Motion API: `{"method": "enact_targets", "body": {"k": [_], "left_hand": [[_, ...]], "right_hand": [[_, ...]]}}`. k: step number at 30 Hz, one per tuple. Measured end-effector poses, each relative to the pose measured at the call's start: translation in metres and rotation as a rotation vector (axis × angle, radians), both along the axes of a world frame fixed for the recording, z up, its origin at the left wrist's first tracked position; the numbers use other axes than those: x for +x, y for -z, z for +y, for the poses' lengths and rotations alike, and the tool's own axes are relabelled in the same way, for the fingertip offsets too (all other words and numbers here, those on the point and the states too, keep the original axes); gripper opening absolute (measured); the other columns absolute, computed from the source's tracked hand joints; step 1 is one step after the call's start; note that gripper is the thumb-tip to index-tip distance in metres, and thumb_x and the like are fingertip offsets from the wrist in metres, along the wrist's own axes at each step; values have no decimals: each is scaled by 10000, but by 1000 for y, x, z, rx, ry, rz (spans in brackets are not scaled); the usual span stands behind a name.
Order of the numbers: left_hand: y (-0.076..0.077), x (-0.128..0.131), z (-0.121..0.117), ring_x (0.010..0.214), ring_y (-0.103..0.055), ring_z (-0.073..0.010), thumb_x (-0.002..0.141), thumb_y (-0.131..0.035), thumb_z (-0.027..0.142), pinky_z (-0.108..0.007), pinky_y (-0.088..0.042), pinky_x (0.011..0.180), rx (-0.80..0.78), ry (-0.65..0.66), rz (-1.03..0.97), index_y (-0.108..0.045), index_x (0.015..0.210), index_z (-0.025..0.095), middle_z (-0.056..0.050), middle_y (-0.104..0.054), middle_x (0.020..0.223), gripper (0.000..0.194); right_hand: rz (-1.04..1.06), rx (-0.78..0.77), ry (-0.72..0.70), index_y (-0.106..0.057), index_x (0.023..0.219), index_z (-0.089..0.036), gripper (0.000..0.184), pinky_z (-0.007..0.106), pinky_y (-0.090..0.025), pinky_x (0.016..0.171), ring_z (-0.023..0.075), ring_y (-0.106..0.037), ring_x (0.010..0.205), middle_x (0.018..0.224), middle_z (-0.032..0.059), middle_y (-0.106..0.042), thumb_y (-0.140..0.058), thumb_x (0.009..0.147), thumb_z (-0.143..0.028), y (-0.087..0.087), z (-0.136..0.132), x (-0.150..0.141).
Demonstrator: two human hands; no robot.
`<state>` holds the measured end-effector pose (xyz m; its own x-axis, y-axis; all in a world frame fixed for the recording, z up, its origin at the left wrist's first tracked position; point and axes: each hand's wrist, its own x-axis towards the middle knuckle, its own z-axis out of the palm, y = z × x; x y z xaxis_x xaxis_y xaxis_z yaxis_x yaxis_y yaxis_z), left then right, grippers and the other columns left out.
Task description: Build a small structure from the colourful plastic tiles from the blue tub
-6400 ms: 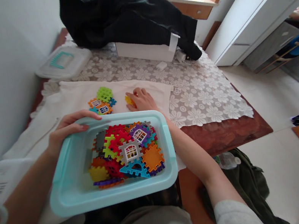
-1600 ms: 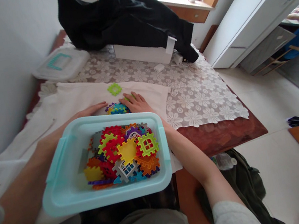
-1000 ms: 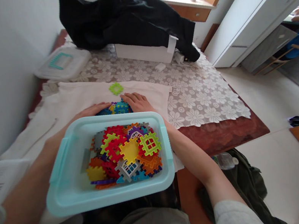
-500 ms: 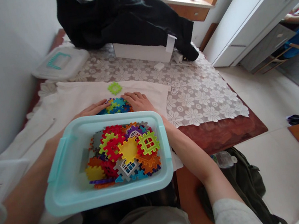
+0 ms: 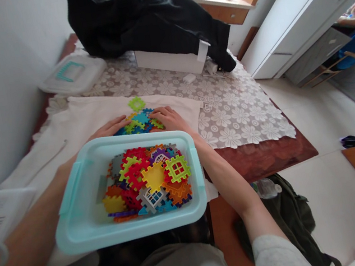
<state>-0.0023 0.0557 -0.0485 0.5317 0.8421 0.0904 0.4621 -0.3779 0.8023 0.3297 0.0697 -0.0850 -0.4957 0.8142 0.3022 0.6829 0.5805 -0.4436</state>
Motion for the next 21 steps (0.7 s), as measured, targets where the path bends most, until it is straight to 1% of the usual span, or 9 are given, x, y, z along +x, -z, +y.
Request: {"method": "enact_targets", "body": {"k": [3, 5, 6, 8, 10, 12, 15, 18, 21], "left_hand": [[-8, 7, -4, 1674, -561, -450, 967, -820, 685, -621, -352, 1444, 12, -147, -114, -872, 1378, 255, -158, -659, 1774, 598], [-15, 11, -8, 1595, -645, -422, 1016, -798, 653, -601, -396, 1426, -35, -264, -321, -881, 1244, 236, -157, -761, 1655, 482], [-19, 11, -10, 1549, -686, -409, 1029, -791, 627, -600, -421, 1412, -104, -288, -451, -876, 1184, 231, -145, -812, 1579, 434], [-26, 9, -15, 1463, -750, -398, 1047, -748, 590, -624, -470, 1377, -303, -250, -679, -870, 1119, 230, -109, -886, 1433, 387], [-31, 5, -23, 1416, -779, -400, 1059, -678, 565, -661, -502, 1345, -468, -160, -789, -884, 1151, 248, -71, -916, 1351, 389], [-36, 1, -32, 1452, -761, -412, 1020, -672, 542, -669, -517, 1329, -546, -97, -792, -898, 1219, 282, -48, -919, 1351, 398], [-42, -1, -47, 1518, -717, -451, 892, -750, 487, -650, -546, 1302, -649, -29, -736, -901, 1300, 296, -48, -882, 1469, 476], [-48, 0, -58, 1398, -785, -500, 817, -772, 389, -641, -610, 1218, -769, -23, -645, -881, 1393, 272, -71, -903, 1410, 598], [-52, 3, -62, 1289, -831, -514, 828, -729, 339, -649, -622, 1197, -800, -70, -567, -852, 1460, 228, -83, -932, 1298, 654]], "right_hand": [[52, 25, 22, -800, 1450, -240, 409, 492, -506, 1350, 317, -632, 1504, 1558, 149, -741, -777, 1099, -449, 9, 5, 1], [61, 34, 48, -800, 1419, -229, 393, 482, -507, 1344, 316, -631, 1502, 1549, 154, -743, -794, 1088, -441, 12, 8, 2], [55, 33, 66, -795, 1410, -224, 394, 481, -509, 1339, 320, -628, 1502, 1547, 157, -744, -805, 1080, -440, 13, 8, 1], [26, 27, 111, -789, 1384, -217, 388, 493, -514, 1326, 335, -628, 1485, 1532, 163, -751, -821, 1069, -442, 11, 7, 0], [-12, 30, 162, -785, 1344, -215, 362, 515, -524, 1299, 355, -640, 1440, 1499, 172, -759, -822, 1066, -445, 8, 3, -2], [-40, 48, 211, -779, 1301, -215, 334, 524, -548, 1246, 367, -662, 1368, 1437, 178, -766, -818, 1065, -448, 5, 0, -4], [-43, 71, 277, -760, 1246, -230, 299, 490, -594, 1126, 354, -702, 1240, 1334, 158, -769, -809, 1064, -462, 4, -4, -5], [-57, 35, 304, -742, 1201, -248, 253, 437, -608, 1017, 319, -733, 1112, 1257, 124, -775, -778, 1080, -467, 6, -5, -5], [-76, 3, 308, -737, 1180, -249, 236, 413, -598, 972, 304, -745, 1048, 1223, 111, -782, -767, 1080, -461, 6, -5, -4]]}}
